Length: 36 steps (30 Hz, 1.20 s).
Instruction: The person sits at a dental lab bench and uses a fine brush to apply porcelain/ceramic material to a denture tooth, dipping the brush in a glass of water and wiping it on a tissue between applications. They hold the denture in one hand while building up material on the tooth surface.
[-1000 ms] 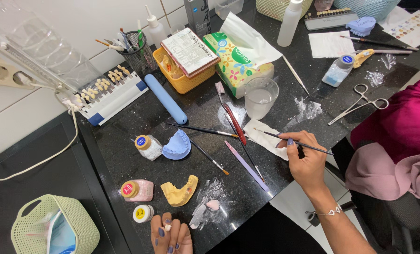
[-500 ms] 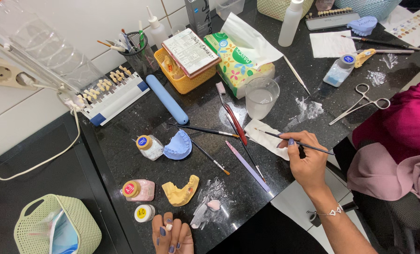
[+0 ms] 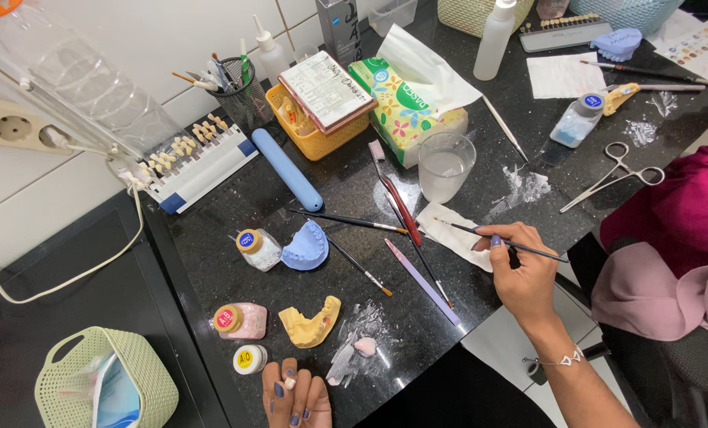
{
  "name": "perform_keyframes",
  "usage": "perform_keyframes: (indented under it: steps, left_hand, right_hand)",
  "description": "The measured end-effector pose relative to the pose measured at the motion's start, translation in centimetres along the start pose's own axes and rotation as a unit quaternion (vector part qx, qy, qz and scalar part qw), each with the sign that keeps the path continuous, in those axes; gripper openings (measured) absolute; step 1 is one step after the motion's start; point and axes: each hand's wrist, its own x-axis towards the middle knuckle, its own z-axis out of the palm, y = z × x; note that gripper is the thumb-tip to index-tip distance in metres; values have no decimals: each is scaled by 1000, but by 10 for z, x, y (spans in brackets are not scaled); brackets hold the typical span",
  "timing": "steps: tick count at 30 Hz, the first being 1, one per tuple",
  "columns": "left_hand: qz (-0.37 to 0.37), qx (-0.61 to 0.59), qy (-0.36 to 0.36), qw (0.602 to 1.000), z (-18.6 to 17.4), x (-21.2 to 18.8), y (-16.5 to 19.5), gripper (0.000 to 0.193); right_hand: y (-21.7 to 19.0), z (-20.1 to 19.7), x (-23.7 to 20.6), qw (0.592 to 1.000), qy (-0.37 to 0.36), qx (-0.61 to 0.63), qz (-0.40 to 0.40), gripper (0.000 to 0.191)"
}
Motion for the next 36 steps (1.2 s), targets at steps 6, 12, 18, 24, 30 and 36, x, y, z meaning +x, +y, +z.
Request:
perform_keyframes:
  steps: [6, 12, 18, 24, 30, 36]
  left_hand:
    - [0, 12, 13, 1000, -6, 1, -1, 36]
    - [3, 8, 1, 1000, -4, 1, -2, 35]
    - [7, 10, 5, 1000, 0, 0, -2, 34]
    - [4, 5, -1, 1000, 0, 0, -3, 35]
    - [4, 3, -2, 1000, 0, -1, -3, 33]
    - [63, 8, 30, 998, 8, 0, -10, 30]
  right_hand:
    - [-1, 0, 1, 1000, 0, 4, 2, 18]
    - [-2, 0, 0, 1000, 1, -5, 4, 19]
    - [-1, 0, 0, 1000, 0, 2, 4, 19]
    - [0, -1, 0, 1000, -2, 4, 7, 20]
    - [1, -1, -1, 1000, -5, 11, 1, 20]
    - [4, -1, -6, 998, 4, 49, 30, 17]
